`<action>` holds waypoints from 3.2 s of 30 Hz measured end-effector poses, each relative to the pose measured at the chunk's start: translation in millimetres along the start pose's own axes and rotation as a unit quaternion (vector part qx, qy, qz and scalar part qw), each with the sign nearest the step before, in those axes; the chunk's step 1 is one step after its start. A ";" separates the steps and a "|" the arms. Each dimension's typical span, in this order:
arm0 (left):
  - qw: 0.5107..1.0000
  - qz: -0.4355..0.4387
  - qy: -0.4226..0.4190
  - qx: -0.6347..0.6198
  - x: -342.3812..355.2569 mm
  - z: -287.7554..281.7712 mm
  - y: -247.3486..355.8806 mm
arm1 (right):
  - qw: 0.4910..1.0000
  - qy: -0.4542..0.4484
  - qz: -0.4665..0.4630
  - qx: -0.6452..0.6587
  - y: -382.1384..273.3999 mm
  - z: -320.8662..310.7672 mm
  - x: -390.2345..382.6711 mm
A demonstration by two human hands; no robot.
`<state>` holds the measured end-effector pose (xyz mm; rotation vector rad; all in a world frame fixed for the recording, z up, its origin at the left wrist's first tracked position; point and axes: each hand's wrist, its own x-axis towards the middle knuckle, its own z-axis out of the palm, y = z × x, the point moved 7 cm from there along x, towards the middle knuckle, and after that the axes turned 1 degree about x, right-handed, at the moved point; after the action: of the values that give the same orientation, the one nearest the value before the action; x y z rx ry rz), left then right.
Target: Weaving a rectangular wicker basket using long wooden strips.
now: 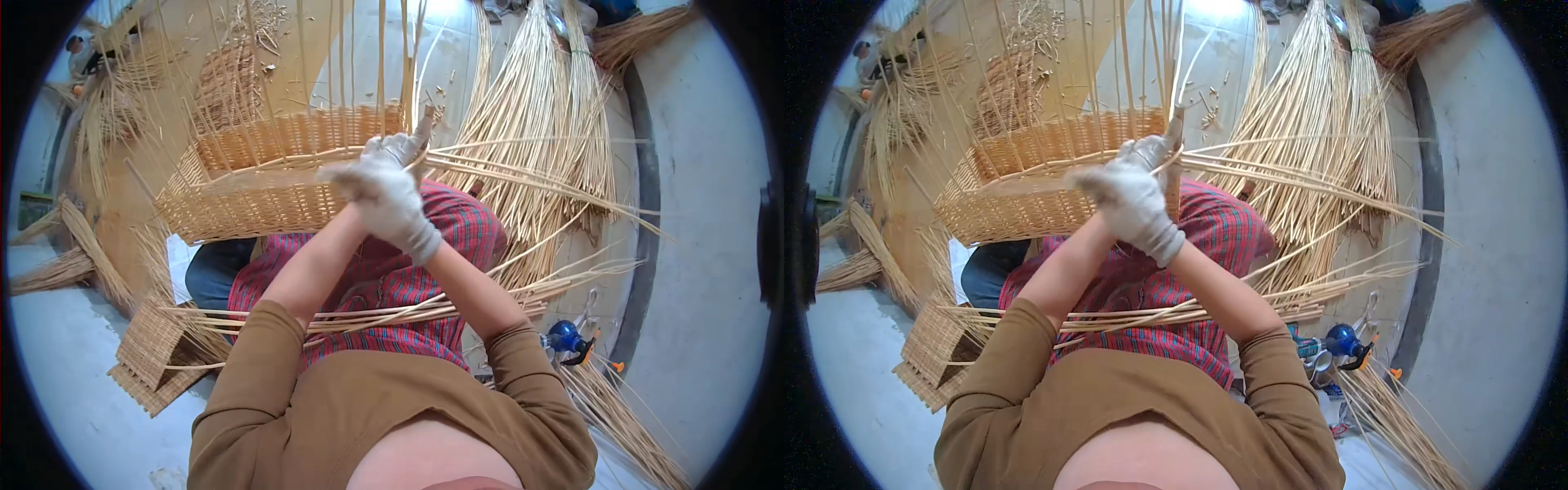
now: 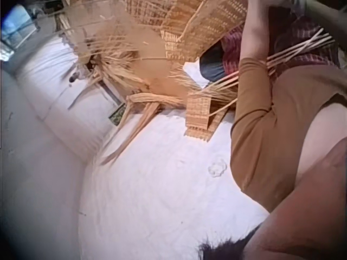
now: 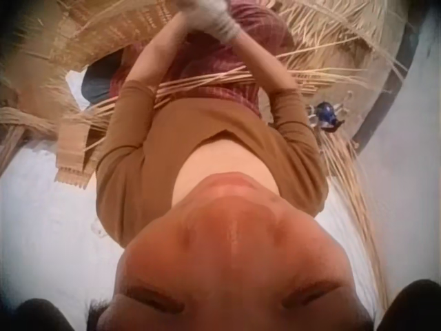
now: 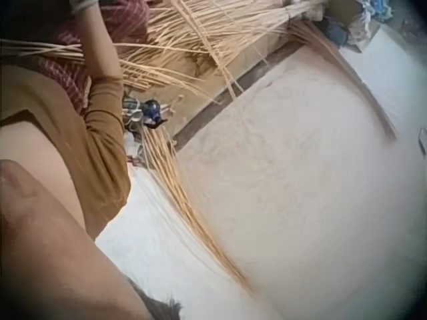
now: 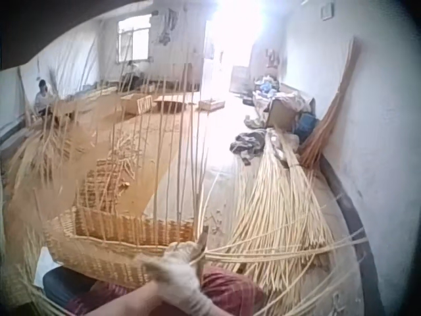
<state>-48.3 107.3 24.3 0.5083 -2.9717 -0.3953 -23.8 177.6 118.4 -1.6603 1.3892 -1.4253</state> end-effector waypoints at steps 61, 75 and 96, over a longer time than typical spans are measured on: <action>0.964 -0.205 0.139 0.101 -206.4 -90.6 -345.6 | 0.790 0.391 0.274 -0.384 101.0 -106.1 -31.2; 0.945 -0.193 0.263 -0.039 -220.6 -123.6 -317.2 | 0.820 -0.445 0.302 -0.197 17.0 219.3 -75.4; 0.971 -0.007 0.224 -0.085 -291.7 -126.5 -215.4 | 0.864 -0.240 0.436 -0.072 53.0 261.1 -107.6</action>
<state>311.0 -19.8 71.6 0.5182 -2.4774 -0.4604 211.2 204.9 -44.7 -1.0785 1.6316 -0.3660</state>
